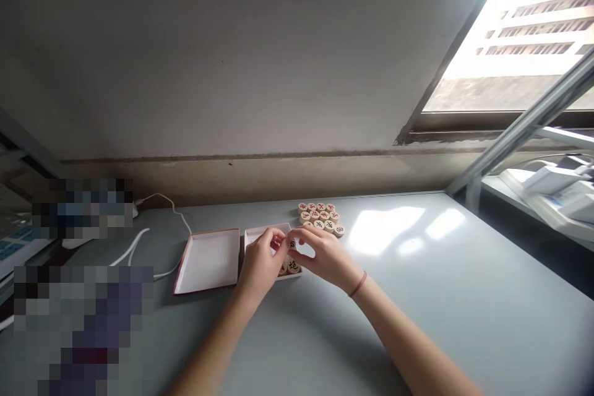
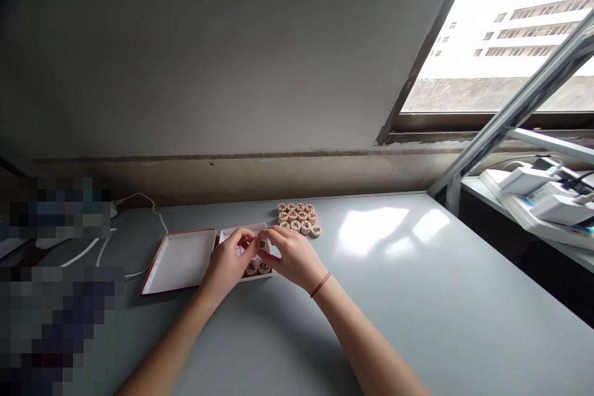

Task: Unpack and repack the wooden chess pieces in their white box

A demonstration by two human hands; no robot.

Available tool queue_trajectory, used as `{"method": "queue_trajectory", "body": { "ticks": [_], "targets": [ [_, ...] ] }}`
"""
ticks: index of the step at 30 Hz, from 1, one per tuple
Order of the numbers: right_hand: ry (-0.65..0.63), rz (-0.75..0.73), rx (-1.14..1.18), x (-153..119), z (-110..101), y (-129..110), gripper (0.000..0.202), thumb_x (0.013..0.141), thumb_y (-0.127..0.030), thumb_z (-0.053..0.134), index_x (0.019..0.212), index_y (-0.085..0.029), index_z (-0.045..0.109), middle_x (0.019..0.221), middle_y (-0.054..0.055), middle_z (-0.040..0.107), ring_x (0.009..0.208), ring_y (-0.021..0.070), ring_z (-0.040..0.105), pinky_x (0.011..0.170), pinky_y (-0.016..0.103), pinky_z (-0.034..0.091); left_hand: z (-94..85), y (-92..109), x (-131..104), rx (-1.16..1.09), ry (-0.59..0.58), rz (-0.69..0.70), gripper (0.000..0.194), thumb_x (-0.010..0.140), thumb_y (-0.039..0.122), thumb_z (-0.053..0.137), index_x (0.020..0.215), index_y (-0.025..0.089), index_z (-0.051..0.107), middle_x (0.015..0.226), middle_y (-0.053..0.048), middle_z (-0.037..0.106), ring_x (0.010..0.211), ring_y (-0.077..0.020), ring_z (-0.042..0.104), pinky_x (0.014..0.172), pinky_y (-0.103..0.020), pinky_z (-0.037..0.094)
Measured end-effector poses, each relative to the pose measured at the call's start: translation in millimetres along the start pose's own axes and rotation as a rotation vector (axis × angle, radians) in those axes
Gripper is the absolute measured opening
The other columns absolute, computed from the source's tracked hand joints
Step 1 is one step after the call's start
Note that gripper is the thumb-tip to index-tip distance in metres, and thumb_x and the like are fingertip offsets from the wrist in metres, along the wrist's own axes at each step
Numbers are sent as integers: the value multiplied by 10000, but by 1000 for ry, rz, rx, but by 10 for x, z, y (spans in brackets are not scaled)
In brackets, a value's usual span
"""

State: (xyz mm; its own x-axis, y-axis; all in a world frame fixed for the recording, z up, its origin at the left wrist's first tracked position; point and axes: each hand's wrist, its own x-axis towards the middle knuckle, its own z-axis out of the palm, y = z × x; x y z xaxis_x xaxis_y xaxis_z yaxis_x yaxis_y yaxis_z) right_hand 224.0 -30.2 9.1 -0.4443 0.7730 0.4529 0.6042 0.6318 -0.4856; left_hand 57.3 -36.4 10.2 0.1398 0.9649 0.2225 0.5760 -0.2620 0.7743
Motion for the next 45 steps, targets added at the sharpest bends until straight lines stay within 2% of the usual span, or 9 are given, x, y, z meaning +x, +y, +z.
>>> {"method": "queue_trajectory", "body": {
  "ticks": [3, 7, 14, 22, 27, 30, 33, 37, 45],
  "targets": [
    [72, 44, -5, 4, -77, 87, 164, 839, -246, 535, 992, -227, 590, 900, 35, 661, 742, 134, 613, 665, 252, 482, -36, 16, -21, -35, 10, -11, 173, 882, 377, 474, 874, 231, 566, 812, 10, 684, 760, -145, 653, 686, -238, 484],
    [269, 311, -127, -66, -397, 438, 133, 781, -290, 549, 888, -216, 580, 863, 39, 657, 670, 136, 590, 594, 249, 447, -86, 15, -25, 13, 38, -17, 203, 883, 378, 453, 915, 231, 590, 881, -7, 692, 826, -160, 652, 748, -269, 496],
    [-87, 591, -281, -235, -546, 808, 131, 726, -354, 554, 788, -238, 549, 623, -15, 594, 543, 137, 505, 510, 236, 357, -132, -10, -20, 9, 20, -13, 221, 885, 346, 422, 893, 228, 608, 941, -13, 695, 859, -167, 643, 775, -285, 494],
    [-91, 506, -327, -263, -443, 875, 131, 747, -277, 534, 874, -248, 518, 914, 13, 674, 599, 136, 536, 547, 252, 384, -167, 9, -20, 57, -17, 1, 247, 890, 323, 407, 860, 214, 626, 911, -23, 696, 855, -175, 632, 776, -288, 487],
    [36, 480, -343, -217, -528, 716, 157, 769, -349, 566, 877, -241, 528, 936, 29, 646, 578, 133, 525, 544, 267, 398, -458, -61, 53, 167, 20, 45, 271, 905, 330, 394, 923, 220, 641, 942, -29, 686, 866, -178, 623, 782, -279, 474],
    [115, 362, -222, -112, -415, 461, 150, 857, -351, 478, 880, -218, 543, 957, 52, 621, 585, 120, 525, 576, 269, 417, -667, -161, 45, 293, -94, 85, 312, 915, 325, 375, 893, 217, 667, 933, -39, 680, 871, -188, 603, 796, -295, 450],
    [-60, 157, -28, -20, -168, 178, 231, 881, -395, 471, 981, -209, 564, 1021, 70, 610, 594, 108, 532, 587, 261, 431, -756, -246, -54, 403, -253, 131, 271, 892, 308, 436, 917, 244, 698, 960, -23, 700, 937, -211, 560, 883, -352, 395],
    [-297, 50, -53, 0, 109, -7, 475, 691, -540, 681, 999, -196, 571, 957, 67, 606, 662, 157, 568, 559, 268, 425, -712, -265, -207, 441, -362, 165, 275, 795, 334, 592, 1051, 296, 683, 1019, -4, 706, 1016, -240, 502, 927, -388, 340],
    [-333, 85, -123, -21, 162, -19, 320, 685, -433, 704, 856, -201, 565, 871, 45, 585, 683, 166, 566, 566, 269, 423, -648, -261, -271, 450, -408, 163, 275, 807, 309, 595, 1073, 285, 656, 1023, -35, 697, 1010, -243, 534, 890, -390, 323]
  ]
}}
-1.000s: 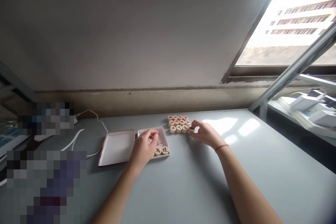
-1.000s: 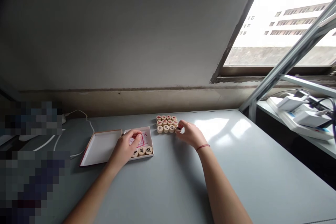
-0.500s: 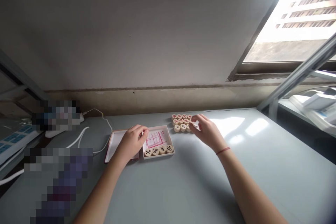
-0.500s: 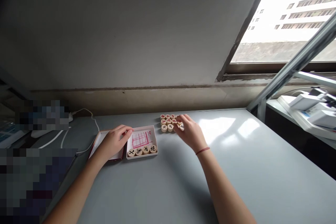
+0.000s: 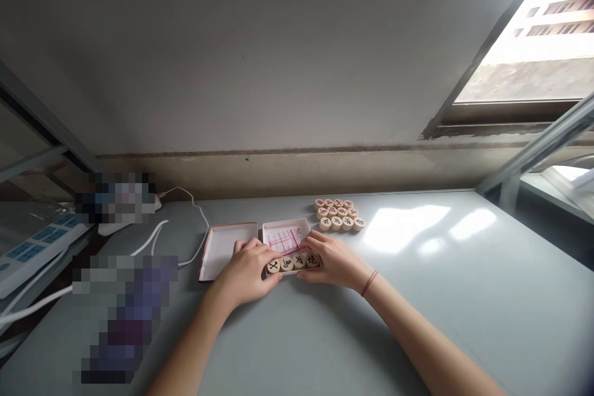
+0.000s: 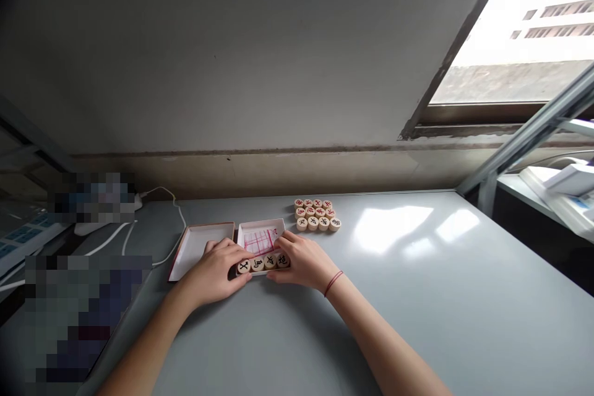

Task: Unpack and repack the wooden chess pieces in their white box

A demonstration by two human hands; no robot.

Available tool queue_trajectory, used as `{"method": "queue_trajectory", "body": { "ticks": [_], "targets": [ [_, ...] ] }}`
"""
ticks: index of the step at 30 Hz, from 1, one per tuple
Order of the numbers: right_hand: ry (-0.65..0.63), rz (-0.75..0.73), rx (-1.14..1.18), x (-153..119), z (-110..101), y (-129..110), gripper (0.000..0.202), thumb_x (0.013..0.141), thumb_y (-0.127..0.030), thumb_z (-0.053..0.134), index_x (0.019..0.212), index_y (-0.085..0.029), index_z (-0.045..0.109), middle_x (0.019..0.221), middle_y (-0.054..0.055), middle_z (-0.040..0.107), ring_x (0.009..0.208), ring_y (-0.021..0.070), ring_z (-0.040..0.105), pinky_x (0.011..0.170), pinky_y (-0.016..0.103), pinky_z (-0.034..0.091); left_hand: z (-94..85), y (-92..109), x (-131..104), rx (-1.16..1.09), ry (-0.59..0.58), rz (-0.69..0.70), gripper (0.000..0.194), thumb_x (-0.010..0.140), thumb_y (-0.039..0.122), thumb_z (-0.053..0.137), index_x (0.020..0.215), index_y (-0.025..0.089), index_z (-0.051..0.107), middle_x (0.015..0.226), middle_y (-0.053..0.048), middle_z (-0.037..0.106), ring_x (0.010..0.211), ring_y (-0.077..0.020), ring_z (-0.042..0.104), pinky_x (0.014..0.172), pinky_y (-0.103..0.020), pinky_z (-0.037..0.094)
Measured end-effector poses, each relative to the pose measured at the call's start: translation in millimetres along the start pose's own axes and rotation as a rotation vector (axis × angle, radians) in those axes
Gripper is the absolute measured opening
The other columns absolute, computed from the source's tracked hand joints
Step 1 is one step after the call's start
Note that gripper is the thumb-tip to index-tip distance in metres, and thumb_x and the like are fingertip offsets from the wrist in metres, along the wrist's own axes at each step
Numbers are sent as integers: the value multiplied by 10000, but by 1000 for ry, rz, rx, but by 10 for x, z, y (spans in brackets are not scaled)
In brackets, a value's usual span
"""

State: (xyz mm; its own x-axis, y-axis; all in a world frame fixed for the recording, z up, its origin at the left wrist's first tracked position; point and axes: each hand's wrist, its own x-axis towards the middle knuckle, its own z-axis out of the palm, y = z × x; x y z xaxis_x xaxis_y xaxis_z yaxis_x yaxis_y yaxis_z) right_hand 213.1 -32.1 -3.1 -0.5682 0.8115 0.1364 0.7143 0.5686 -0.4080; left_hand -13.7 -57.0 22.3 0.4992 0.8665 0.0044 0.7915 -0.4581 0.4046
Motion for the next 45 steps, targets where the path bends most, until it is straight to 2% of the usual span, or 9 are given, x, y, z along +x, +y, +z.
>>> {"method": "queue_trajectory", "body": {
  "ticks": [13, 20, 25, 27, 31, 34, 37, 40, 45],
  "targets": [
    [21, -11, 108, -30, -19, 3, 340, 782, -451, 609, 1005, -193, 602, 919, 56, 595, 639, 140, 562, 584, 273, 450, -46, 2, -37, -85, -33, -49, 110, 792, 303, 625, 891, 266, 654, 1005, -18, 668, 1087, -237, 484, 939, -383, 333],
    [40, -20, 87, -37, -16, 1, 358, 766, -461, 625, 1003, -194, 605, 923, 55, 597, 667, 151, 588, 585, 274, 463, -64, -29, -42, -126, -40, -101, 135, 780, 292, 617, 907, 275, 660, 962, -19, 646, 1050, -225, 500, 944, -371, 366],
    [218, -99, 27, -34, 7, -79, 450, 777, -463, 614, 1133, -199, 536, 1094, 110, 597, 755, 184, 611, 621, 301, 486, -50, 27, 26, -252, 137, -130, 121, 821, 343, 583, 849, 252, 658, 919, -14, 673, 972, -216, 535, 908, -351, 406],
    [321, -156, -3, -26, 23, -146, 417, 816, -424, 593, 1158, -201, 512, 1056, 109, 623, 779, 193, 615, 641, 304, 486, -45, 131, 91, -384, 202, -177, 196, 829, 399, 573, 901, 237, 656, 916, -18, 672, 897, -199, 564, 827, -305, 447],
    [432, -235, -55, -19, 13, -217, 212, 917, -271, 450, 1101, -195, 525, 889, 79, 658, 735, 175, 613, 639, 290, 473, -4, 321, 257, -662, 120, -215, 358, 825, 497, 553, 1010, 209, 653, 879, -13, 668, 743, -159, 571, 678, -253, 467],
    [438, -131, -42, -39, -78, -129, 203, 919, -279, 444, 1074, -191, 541, 845, 68, 648, 706, 169, 602, 624, 286, 469, 55, 333, 353, -777, 174, -214, 420, 816, 534, 555, 1043, 190, 640, 863, -25, 658, 743, -155, 583, 675, -245, 470],
    [379, 86, -42, -78, -211, 58, 208, 892, -312, 481, 1033, -199, 584, 975, 92, 632, 761, 183, 611, 635, 297, 476, 99, 263, 360, -788, 223, -303, 492, 829, 574, 513, 1120, 187, 601, 709, 2, 600, 618, -135, 556, 606, -241, 464],
    [195, 258, -56, -113, -295, 226, 182, 842, -272, 519, 970, -206, 630, 1029, 87, 626, 767, 186, 616, 653, 305, 472, 114, 194, 297, -734, 195, -338, 489, 855, 563, 469, 1186, 216, 567, 612, 41, 512, 552, -126, 508, 552, -230, 438],
    [-5, 399, -31, -117, -287, 305, 188, 813, -238, 527, 976, -186, 605, 894, 59, 659, 698, 174, 597, 618, 283, 427, 134, 175, 230, -652, 198, -307, 328, 876, 460, 477, 1083, 226, 576, 775, 21, 593, 716, -135, 559, 655, -220, 444]
  ]
}}
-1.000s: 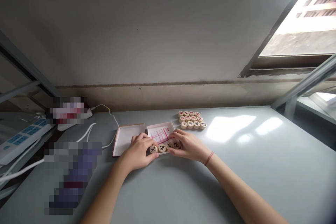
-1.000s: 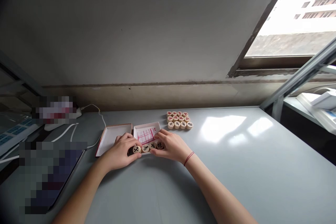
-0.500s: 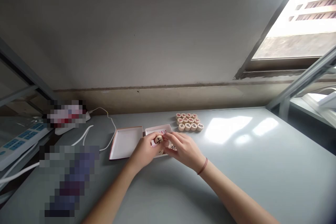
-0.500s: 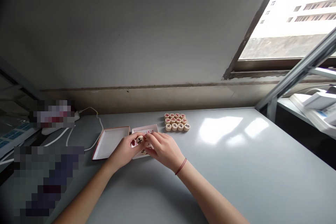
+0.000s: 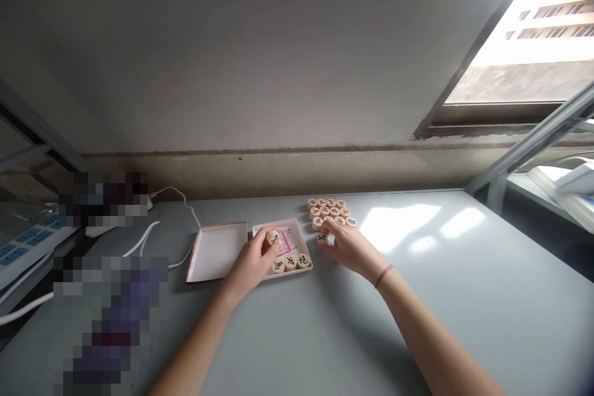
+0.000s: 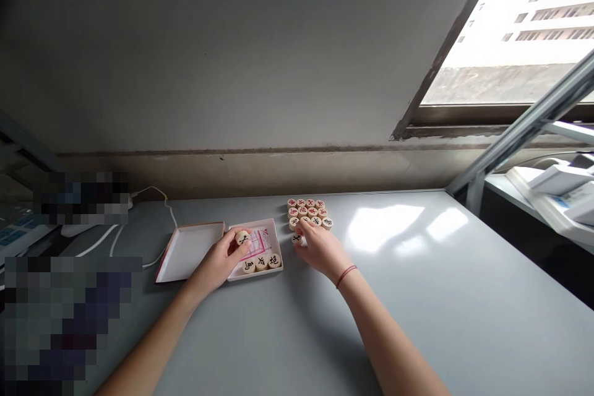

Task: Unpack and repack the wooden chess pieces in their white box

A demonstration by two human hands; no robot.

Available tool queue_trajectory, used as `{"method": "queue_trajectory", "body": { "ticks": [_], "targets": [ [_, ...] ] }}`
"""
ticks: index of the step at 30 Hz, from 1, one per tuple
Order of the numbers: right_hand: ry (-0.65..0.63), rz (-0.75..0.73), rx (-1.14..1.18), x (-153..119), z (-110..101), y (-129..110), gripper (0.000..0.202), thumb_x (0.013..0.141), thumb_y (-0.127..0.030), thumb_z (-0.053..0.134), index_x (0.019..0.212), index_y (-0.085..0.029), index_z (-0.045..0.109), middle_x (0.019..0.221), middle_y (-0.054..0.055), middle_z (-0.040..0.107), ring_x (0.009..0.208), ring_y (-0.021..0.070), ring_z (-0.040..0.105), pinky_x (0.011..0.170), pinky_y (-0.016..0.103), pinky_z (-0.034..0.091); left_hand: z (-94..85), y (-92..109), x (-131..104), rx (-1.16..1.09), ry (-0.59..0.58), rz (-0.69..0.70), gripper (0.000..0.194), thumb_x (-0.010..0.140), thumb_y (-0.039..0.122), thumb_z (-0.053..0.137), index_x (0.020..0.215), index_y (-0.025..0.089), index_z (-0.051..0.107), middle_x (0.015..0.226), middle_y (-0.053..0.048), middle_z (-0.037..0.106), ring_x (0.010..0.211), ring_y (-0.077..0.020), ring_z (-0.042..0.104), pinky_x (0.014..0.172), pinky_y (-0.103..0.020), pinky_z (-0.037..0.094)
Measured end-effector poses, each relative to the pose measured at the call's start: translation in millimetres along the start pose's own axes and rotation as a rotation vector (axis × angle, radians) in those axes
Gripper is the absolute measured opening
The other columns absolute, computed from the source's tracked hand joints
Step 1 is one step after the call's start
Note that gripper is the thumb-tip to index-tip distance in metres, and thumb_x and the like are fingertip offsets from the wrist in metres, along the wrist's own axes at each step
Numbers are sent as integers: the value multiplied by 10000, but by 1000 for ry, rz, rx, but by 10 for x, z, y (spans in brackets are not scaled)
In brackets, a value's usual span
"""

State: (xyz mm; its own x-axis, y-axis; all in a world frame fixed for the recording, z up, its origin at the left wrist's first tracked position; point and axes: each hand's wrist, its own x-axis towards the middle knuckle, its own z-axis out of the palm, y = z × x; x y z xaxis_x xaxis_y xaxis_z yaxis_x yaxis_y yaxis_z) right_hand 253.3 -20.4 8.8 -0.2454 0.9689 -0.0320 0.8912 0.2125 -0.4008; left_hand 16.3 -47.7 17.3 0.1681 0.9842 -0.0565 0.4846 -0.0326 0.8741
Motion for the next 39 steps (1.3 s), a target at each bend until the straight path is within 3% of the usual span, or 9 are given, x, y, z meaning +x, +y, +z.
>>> {"method": "queue_trajectory", "body": {
  "ticks": [3, 7, 10, 15, 17, 20, 24, 30, 39],
  "targets": [
    [-29, 5, -6, -4, -10, -16, 127, 814, -268, 542, 898, -196, 605, 907, 54, 651, 676, 161, 590, 602, 270, 411, 34, 37, -22, 46, -39, 14, 296, 900, 450, 435, 994, 212, 585, 738, 30, 590, 657, -123, 544, 603, -211, 422],
    [105, -104, 110, -71, -33, -164, 164, 852, -354, 515, 876, -205, 579, 916, 55, 640, 693, 155, 590, 606, 271, 424, 132, 88, -81, 215, 26, 157, 309, 926, 417, 413, 870, 190, 614, 687, 18, 605, 609, -128, 551, 584, -226, 418],
    [119, -202, 365, -166, 14, -418, 230, 832, -428, 556, 903, -209, 539, 857, 34, 651, 638, 132, 580, 567, 252, 438, 249, 52, -118, 348, 148, 328, 283, 941, 371, 424, 986, 186, 632, 822, -34, 688, 742, -181, 632, 672, -275, 475],
    [105, -186, 596, -243, 85, -659, 132, 844, -340, 517, 872, -214, 541, 791, 22, 667, 709, 144, 641, 558, 229, 475, 337, -33, -119, 448, 236, 504, 307, 964, 313, 401, 1191, 204, 576, 1038, -74, 702, 913, -204, 663, 789, -315, 511],
    [156, -157, 578, -219, 49, -581, 144, 817, -311, 531, 926, -217, 537, 849, 28, 670, 788, 156, 657, 580, 226, 484, 291, -18, -117, 537, 213, 494, 347, 946, 344, 444, 1243, 197, 547, 1037, -87, 695, 931, -221, 649, 811, -343, 502],
    [226, -62, 276, -165, -45, -365, 121, 769, -225, 539, 890, -215, 537, 818, 24, 663, 775, 172, 649, 602, 244, 455, 168, 22, -130, 714, 109, 387, 522, 826, 477, 608, 1264, 202, 536, 1134, -108, 655, 1042, -290, 582, 865, -428, 452],
    [59, 63, -154, -122, -97, -177, 84, 769, -132, 500, 813, -189, 544, 775, 39, 640, 677, 172, 601, 566, 254, 369, 37, 15, -146, 805, -84, 267, 530, 748, 510, 681, 1194, 243, 580, 1164, -80, 638, 1103, -309, 528, 912, -464, 373],
    [-52, 50, -149, -103, -44, -204, 193, 845, -165, 484, 1016, -166, 574, 989, 80, 643, 803, 173, 616, 614, 242, 373, -7, -18, -126, 806, -148, 220, 288, 820, 396, 630, 1075, 263, 622, 1118, -48, 646, 1059, -258, 552, 900, -410, 344],
    [11, 45, -241, -105, 11, -243, 225, 877, -185, 456, 1076, -205, 560, 1037, 62, 635, 769, 162, 620, 533, 240, 333, -28, -44, -101, 783, -170, 219, 309, 825, 399, 624, 1112, 283, 619, 1157, -39, 627, 1091, -251, 532, 926, -405, 345]
  ]
}}
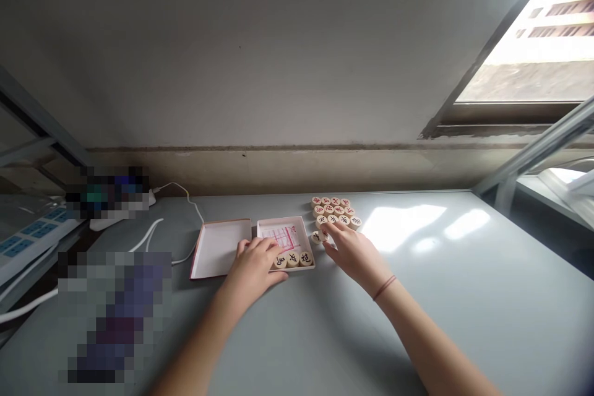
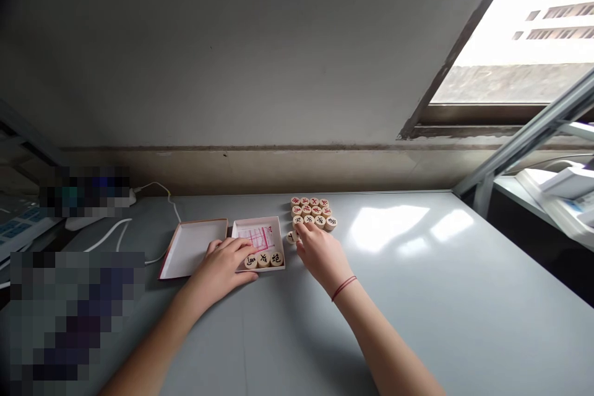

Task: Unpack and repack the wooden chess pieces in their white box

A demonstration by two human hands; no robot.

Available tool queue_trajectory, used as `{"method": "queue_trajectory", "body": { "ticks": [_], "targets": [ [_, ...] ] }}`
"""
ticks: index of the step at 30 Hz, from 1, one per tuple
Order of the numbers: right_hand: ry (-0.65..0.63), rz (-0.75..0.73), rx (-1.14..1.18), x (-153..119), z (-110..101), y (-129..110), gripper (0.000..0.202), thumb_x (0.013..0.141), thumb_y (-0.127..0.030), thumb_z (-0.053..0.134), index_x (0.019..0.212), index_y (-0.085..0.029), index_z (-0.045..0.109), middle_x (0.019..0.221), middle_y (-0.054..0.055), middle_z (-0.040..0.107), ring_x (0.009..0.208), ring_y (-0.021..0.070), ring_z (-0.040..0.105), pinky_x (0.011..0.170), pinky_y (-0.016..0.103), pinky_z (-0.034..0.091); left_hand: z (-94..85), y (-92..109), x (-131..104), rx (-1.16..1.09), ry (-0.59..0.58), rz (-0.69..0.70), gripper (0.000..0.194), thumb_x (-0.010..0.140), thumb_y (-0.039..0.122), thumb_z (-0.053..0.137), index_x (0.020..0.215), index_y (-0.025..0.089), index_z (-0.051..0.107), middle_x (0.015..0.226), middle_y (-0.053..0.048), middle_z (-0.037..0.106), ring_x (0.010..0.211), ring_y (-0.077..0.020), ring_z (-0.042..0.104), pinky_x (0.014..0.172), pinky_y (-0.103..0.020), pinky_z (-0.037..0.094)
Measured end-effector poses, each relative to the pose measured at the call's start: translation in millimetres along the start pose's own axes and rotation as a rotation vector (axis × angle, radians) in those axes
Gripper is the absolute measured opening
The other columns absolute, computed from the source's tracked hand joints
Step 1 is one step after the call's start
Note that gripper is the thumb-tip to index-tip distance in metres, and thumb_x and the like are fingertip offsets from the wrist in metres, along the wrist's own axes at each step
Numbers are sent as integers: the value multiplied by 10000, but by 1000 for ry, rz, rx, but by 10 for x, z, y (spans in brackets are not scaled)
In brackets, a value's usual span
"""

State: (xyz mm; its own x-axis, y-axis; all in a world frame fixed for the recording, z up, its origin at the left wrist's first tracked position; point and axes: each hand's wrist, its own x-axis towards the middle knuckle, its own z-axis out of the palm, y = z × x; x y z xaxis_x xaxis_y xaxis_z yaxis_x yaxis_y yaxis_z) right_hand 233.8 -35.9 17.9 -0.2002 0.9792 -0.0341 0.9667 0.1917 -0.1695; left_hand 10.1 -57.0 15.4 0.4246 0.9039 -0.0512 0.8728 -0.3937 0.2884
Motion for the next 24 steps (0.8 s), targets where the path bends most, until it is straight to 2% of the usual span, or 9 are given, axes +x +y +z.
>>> {"method": "queue_trajectory", "body": {
  "ticks": [5, 12, 17, 24],
  "targets": [
    [29, -44, -12, 17, 98, -42, 234, 896, -208, 441, 1108, -216, 542, 1032, 63, 634, 777, 163, 626, 502, 240, 317, 0, 4, -4, 4, -3, -2, 299, 840, 399, 601, 1116, 285, 622, 1163, -41, 619, 1094, -246, 527, 931, -403, 354],
    [112, -31, 27, 29, 208, -79, 150, 908, -276, 442, 999, -208, 541, 968, 61, 637, 758, 159, 618, 482, 240, 274, 22, -6, -6, 2, 23, 13, 280, 839, 385, 597, 1096, 277, 626, 1151, -46, 621, 1086, -251, 531, 921, -408, 364],
    [115, 26, 30, 31, 208, -75, 143, 878, -227, 430, 975, -217, 534, 893, 42, 652, 680, 154, 600, 469, 245, 242, 29, -7, -11, -5, 29, 13, 289, 824, 370, 622, 1099, 282, 620, 1159, -40, 620, 1098, -252, 528, 919, -409, 362],
    [109, 113, 57, 31, 174, -34, 173, 836, -199, 432, 991, -229, 505, 927, 34, 649, 626, 146, 567, 484, 237, 238, 19, -22, -2, -22, 25, 14, 319, 812, 370, 640, 1119, 289, 607, 1153, -30, 628, 1094, -249, 534, 913, -395, 366]
  ]
}}
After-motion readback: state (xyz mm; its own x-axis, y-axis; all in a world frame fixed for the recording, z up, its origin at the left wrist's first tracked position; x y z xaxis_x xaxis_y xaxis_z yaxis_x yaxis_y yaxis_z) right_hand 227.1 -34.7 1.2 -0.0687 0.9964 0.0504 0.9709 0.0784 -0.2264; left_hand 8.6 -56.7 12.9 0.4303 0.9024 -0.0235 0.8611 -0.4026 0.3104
